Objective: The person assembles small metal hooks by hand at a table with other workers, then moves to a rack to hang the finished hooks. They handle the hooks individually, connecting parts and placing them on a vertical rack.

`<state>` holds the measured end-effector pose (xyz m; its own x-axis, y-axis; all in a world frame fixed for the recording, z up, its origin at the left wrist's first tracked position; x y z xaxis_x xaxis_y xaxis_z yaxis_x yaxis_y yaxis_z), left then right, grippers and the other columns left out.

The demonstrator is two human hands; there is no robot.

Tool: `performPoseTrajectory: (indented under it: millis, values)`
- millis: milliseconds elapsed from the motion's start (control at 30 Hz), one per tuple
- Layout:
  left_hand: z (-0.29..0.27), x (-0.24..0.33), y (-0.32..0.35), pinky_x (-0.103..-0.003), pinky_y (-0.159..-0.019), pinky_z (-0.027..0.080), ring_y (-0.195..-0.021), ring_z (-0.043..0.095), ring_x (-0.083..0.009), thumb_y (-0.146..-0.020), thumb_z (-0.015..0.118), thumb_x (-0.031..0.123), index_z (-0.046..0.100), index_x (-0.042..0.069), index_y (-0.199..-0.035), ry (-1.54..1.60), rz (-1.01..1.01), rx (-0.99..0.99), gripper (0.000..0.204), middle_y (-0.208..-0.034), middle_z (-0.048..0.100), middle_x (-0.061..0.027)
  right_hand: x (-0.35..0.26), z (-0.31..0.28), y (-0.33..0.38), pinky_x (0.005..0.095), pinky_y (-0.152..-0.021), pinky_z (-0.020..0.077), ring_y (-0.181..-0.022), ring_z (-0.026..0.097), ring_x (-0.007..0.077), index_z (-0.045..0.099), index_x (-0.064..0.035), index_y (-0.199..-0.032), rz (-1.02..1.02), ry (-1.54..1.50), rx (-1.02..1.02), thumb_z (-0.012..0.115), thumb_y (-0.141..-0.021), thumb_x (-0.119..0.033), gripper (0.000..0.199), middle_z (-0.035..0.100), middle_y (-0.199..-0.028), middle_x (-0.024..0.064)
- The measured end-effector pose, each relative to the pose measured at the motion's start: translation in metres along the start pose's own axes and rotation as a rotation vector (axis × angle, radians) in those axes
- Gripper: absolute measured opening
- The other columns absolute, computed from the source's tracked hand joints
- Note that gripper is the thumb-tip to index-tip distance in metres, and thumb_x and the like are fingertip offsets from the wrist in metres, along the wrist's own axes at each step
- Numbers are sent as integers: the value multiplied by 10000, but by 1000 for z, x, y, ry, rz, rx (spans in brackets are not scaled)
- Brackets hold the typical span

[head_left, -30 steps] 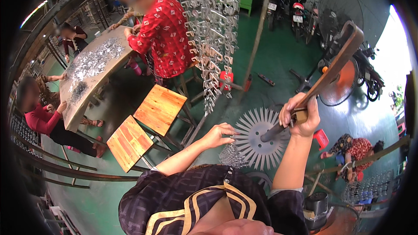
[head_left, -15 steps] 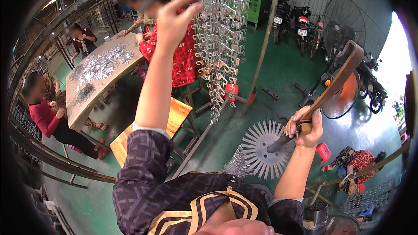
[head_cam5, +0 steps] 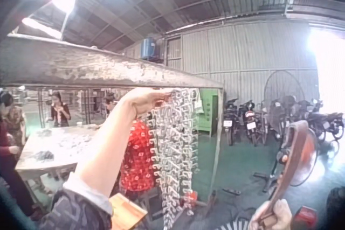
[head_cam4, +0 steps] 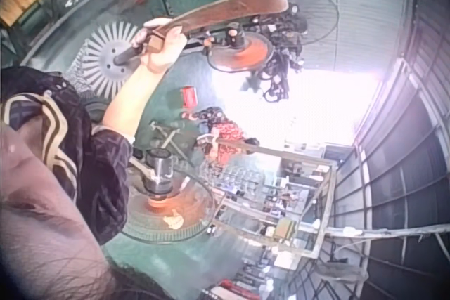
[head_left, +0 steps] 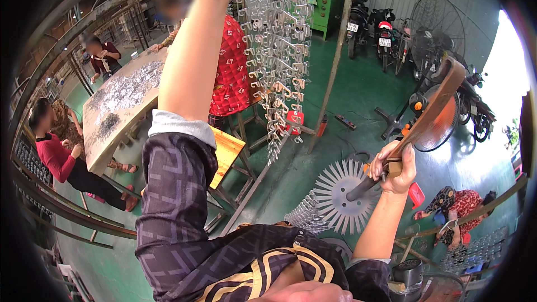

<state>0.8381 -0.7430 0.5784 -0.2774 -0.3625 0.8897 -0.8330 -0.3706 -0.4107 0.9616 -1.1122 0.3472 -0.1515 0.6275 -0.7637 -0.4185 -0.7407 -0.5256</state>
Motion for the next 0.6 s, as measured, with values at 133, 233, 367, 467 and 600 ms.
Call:
performPoseTrajectory:
  millis: [133, 233, 367, 467, 600]
  values:
    - [11, 8, -5, -233, -762, 436, -838, 566, -101, -867, 609, 153, 633, 51, -1024, 44, 59, -59, 189, -924, 641, -11, 1, -3, 1, 278, -333, 391, -370, 492, 201, 530, 74, -718, 0, -7, 15, 431, -913, -435, 553, 486, -486, 139]
    - [6, 8, -6, -233, -749, 440, -823, 565, -106, -862, 612, 136, 627, 57, -1019, 30, 75, -21, 176, -914, 635, -11, 1, -4, 2, 277, -334, 391, -368, 489, 200, 531, 72, -719, -7, -5, 25, 426, -915, -433, 552, 484, -489, 137]
    - [-9, 10, -10, -237, -713, 456, -795, 565, -118, -860, 607, 99, 624, 64, -972, 60, 162, 8, 119, -875, 626, -18, 1, -3, 2, 275, -334, 390, -368, 489, 197, 532, 68, -721, -11, -22, 25, 426, -916, -433, 548, 484, -490, 138]
    - [-16, 4, -22, -243, -691, 469, -777, 566, -121, -864, 596, 77, 621, 65, -943, 120, 178, 130, 84, -853, 619, -19, 1, -8, 3, 275, -334, 389, -368, 489, 196, 531, 66, -722, -13, -13, 36, 428, -916, -432, 545, 485, -489, 138]
    - [-8, 12, -19, -247, -702, 469, -761, 563, -114, -867, 592, 80, 622, 66, -941, 82, 214, 108, 81, -851, 617, -16, 0, -6, 2, 273, -334, 387, -366, 489, 197, 531, 64, -723, -19, -5, 21, 426, -917, -431, 542, 488, -489, 138]
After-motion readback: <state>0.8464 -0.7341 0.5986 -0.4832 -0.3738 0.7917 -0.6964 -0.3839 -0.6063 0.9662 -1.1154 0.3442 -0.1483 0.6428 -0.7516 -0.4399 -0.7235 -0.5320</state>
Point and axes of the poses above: each hand's wrist, its own y-axis away from the middle knuckle, its own z-axis out of the palm, x = y × z, the point moved 7 cm from there along -y, towards the middle knuckle
